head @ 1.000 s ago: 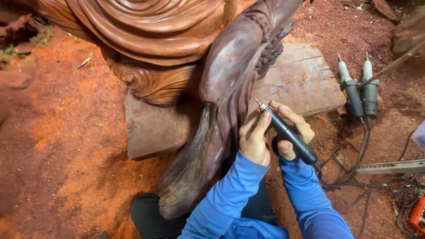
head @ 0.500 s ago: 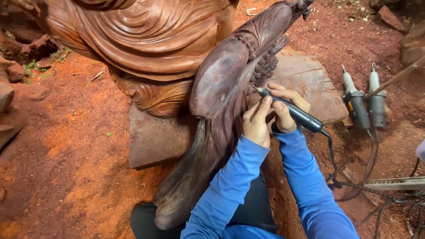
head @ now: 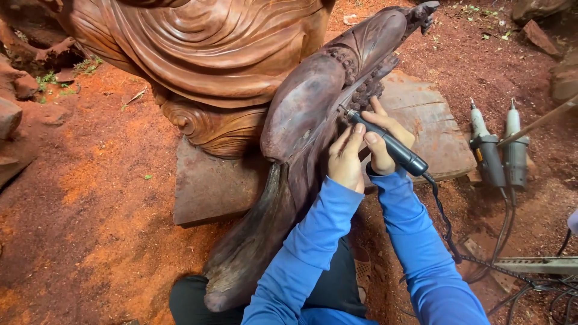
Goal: Carving and detailing a large wooden sculpture using a handheld rotary tool
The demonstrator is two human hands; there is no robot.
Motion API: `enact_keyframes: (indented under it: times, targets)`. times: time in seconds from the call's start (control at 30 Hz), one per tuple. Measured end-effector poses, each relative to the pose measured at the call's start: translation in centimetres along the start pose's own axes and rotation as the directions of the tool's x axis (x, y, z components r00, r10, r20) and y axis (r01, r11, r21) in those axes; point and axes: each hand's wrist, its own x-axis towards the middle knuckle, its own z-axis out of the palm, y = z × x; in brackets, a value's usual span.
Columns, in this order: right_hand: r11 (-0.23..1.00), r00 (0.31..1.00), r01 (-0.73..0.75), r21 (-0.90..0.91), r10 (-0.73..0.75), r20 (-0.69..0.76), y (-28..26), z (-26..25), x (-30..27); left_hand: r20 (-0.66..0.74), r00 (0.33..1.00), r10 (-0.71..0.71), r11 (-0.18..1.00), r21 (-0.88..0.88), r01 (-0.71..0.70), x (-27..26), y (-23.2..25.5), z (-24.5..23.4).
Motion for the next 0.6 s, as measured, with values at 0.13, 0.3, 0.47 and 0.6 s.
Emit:
enact_keyframes:
  times: [0.13,0.3,0.47,0.6]
  targets:
    - [1.0,1.0,0.012,-0.013,-0.011,0.018,0.2,0.2,0.1,-0.007,1.0,-0.008,1.0,-0.017,0.008,0.6,-0.3,-0.7]
    - [1.0,0.999,-0.008,-0.024,0.009,0.046,-0.2,0.4,-0.2,-0.016,1.0,-0.015,1.0,-0.022,0.014,0.3,-0.4,-1.6]
    - [0.998,0.993,0.054,0.031,-0.057,0.104,0.4,0.1,-0.7,-0.026,1.0,0.016,0.997,-0.081,-0.018,-0.8,0.1,-1.9]
    - [0.997,0.992,0.055,0.055,-0.061,0.114,1.0,0.1,-1.3,-0.036,0.999,0.012,0.995,-0.094,-0.016,-0.9,-0.7,-2.8]
